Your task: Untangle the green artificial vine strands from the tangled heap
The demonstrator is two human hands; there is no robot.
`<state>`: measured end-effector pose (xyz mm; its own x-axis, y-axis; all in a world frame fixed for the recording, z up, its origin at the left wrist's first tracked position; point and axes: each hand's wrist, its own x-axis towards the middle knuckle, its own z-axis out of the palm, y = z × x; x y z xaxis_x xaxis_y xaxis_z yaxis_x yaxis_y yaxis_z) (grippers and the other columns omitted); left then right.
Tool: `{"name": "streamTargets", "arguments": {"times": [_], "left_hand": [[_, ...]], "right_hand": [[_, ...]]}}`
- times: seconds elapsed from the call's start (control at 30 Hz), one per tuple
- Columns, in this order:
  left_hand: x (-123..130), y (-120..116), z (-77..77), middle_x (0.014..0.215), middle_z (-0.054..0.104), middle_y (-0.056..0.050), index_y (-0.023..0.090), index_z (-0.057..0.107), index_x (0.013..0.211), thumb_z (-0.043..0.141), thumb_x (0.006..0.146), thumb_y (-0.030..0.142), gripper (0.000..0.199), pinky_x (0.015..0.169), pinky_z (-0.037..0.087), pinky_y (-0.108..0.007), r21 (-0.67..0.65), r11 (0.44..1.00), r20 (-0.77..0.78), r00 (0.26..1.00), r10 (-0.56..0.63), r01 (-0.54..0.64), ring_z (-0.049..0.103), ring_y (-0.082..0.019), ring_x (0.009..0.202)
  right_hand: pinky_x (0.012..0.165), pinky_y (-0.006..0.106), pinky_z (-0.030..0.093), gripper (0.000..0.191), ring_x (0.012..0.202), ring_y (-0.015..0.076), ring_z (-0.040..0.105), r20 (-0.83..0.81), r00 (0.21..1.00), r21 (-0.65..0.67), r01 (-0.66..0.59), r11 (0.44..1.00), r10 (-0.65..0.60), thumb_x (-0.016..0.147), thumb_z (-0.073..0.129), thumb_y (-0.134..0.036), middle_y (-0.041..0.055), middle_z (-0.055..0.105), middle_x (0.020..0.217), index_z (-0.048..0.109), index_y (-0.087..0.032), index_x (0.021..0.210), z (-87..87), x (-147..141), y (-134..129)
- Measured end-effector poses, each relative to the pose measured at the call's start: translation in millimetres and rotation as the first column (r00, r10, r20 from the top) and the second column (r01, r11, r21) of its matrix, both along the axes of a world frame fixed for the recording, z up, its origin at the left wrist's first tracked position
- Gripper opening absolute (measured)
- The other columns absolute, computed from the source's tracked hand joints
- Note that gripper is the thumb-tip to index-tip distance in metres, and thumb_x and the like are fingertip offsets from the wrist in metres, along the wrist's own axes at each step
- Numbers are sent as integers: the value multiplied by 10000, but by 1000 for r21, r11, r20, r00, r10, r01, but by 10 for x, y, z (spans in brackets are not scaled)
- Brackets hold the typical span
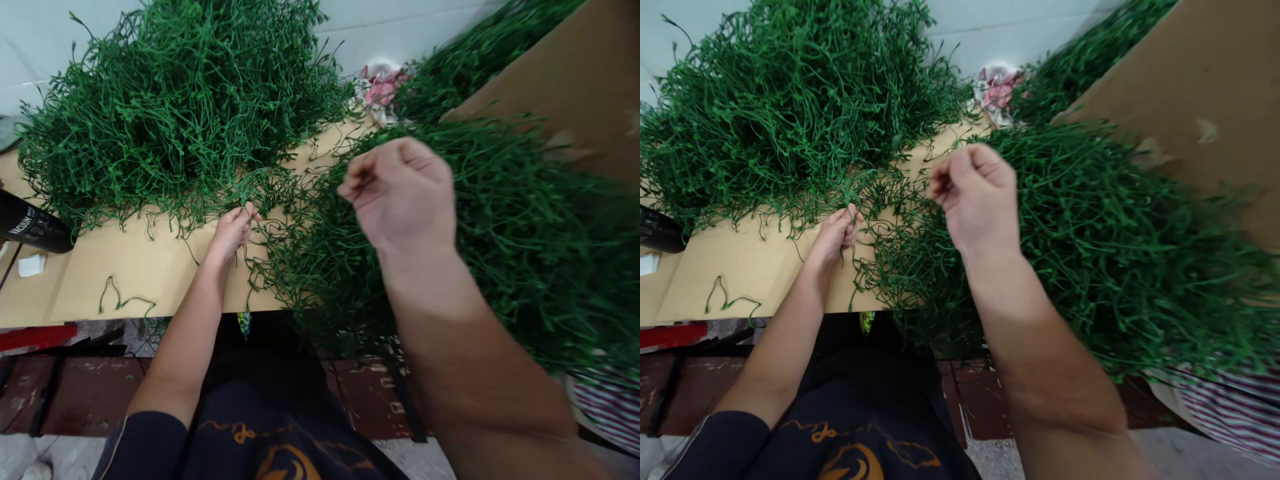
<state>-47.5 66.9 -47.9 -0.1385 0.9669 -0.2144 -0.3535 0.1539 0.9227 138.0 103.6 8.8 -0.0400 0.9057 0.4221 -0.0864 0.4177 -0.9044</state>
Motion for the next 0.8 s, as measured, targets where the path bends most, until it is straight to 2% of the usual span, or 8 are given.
{"name": "streamTargets", "arguments": {"times": [0.07,0.13,0.27,0.33,0.47,0.57,0.67,0.8], "left_hand": [[8,11,8,387,246,105,137,503,618,579,783,477,385,349,70,-183,-27,1000,-29,1000,12,-12,166,2,303],[29,17,26,394,286,101,140,478,615,565,803,450,373,349,75,-179,-50,999,-54,998,17,-20,178,3,304],[85,4,77,389,303,108,146,442,609,555,835,359,331,358,98,-167,-45,998,-98,995,32,-36,180,7,311],[102,-5,90,374,286,110,151,411,577,553,842,317,344,364,113,-164,-33,999,-121,992,37,-42,185,7,312],[100,-2,85,381,287,100,156,372,542,520,861,211,356,372,122,-165,-14,999,-126,991,44,-46,208,2,325],[80,12,63,410,310,92,153,383,559,461,875,142,326,374,115,-166,-18,999,-80,996,29,-30,195,1,334],[65,36,-8,425,286,93,162,389,581,475,868,154,300,375,119,-174,-20,999,-39,999,30,-30,179,-9,344],[55,97,-141,460,332,70,167,412,593,506,871,219,298,400,208,-189,103,993,-20,998,62,-59,274,-29,398]], "right_hand": [[530,293,401,301,532,120,466,85,988,93,124,988,-132,839,513,-446,13,505,606,486,-228,634,103,129,2],[577,318,406,306,574,147,491,345,908,180,184,966,-237,834,524,-449,25,499,575,535,-221,632,184,217,-19],[674,354,430,270,655,175,533,808,548,188,106,976,-215,738,652,-386,57,612,742,649,-165,893,182,87,-100],[699,348,436,393,687,168,545,875,462,160,-2,987,-141,722,667,-361,90,629,914,628,-134,1040,104,-99,-136],[698,300,422,198,725,152,546,881,472,154,-225,962,-30,826,534,-290,92,610,935,646,-133,872,-64,-438,-164],[728,280,413,247,795,149,540,791,612,209,-307,928,24,877,422,-228,81,604,898,596,-148,720,-144,-548,-158],[685,257,407,271,704,123,504,673,729,234,-371,899,125,892,385,-236,45,558,731,546,-159,688,-222,-570,-169],[623,241,382,253,603,101,448,667,721,279,-477,834,189,872,378,-195,15,498,631,470,-173,637,-268,-573,-309]]}}
